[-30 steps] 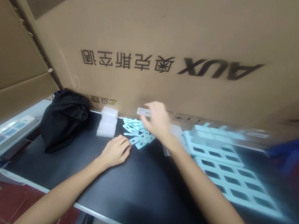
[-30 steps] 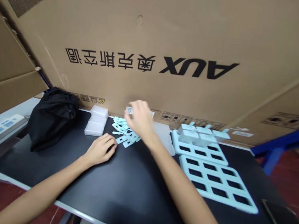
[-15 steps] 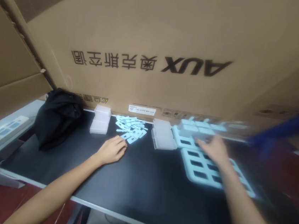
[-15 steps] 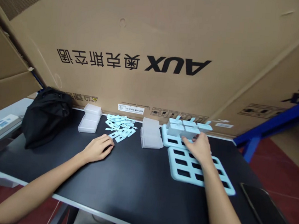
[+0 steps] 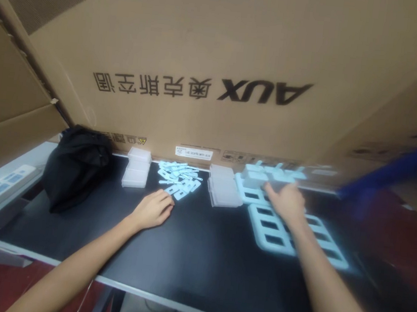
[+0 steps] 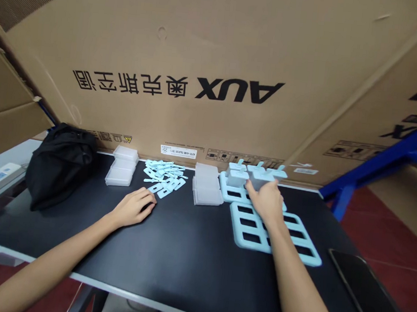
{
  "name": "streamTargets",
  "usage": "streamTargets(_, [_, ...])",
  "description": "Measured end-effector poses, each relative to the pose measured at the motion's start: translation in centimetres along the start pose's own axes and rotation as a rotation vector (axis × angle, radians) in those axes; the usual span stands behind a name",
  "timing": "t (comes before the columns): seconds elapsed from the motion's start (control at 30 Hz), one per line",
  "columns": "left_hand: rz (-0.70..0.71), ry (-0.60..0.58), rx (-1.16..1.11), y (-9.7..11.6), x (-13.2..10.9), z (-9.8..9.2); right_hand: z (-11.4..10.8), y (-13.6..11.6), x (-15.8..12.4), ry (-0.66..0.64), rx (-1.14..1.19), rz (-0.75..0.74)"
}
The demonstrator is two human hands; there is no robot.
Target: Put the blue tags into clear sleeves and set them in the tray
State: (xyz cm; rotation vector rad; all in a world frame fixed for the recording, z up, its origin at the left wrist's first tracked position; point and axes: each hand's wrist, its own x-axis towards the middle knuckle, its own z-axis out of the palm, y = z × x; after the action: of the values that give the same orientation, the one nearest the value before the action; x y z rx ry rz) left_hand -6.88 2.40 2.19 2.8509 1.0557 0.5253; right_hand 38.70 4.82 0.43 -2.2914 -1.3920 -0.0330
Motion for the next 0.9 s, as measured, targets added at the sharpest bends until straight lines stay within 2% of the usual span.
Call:
streamTargets(0.1, [-0.012,0.013,-0.022,0.0,-0.1,-0.1,-1.0,-0.2,-0.1,0.011,0.056,0.084])
streamTargets(0.17, [-0.039,0.038,-0.060,0.1,0.1,-0.4,-2.2,-0.7,-0.4,0.079,0.091,0.100])
streamTargets(0.23, [-0.087,0.093,-0.130,0.6,0.6,-1.1,-3.5,-1.6,-1.0,0.136,0.090,0.100])
streamTargets(0.3, [-0.146,0.167,-0.233,1.4,1.7,-2.0,-4.7,-3.1,-2.3,0.130,0.074,0.042])
streamTargets(0.4, [-0.207,0.214,-0.407,3.3,3.8,-3.6,-5.9,-6.4,-5.3,0.004,0.070,-0.182])
streamTargets(0.47, [-0.214,0.173,-0.488,4.8,5.3,-4.3,-6.2,-8.7,-7.9,-0.106,0.067,-0.400])
streamTargets(0.57, [-0.172,0.090,-0.599,6.5,6.6,-4.4,-6.2,-11.6,-11.4,-0.218,0.078,-0.692])
streamTargets(0.63, [-0.159,0.058,-0.655,6.9,6.7,-3.8,-6.1,-12.8,-12.9,-0.267,0.090,-0.792])
streamTargets(0.77, [-0.260,0.041,-0.791,5.6,5.8,-2.6,-5.9,-13.2,-13.8,-0.317,0.068,-0.820])
streamTargets(0.83, [-0.335,0.087,-0.851,4.1,5.1,-2.2,-5.9,-12.8,-13.6,-0.326,0.045,-0.808])
streamTargets(0.9, [-0.413,0.183,-0.838,2.3,4.6,-1.9,-5.8,-12.3,-13.2,-0.334,0.020,-0.793])
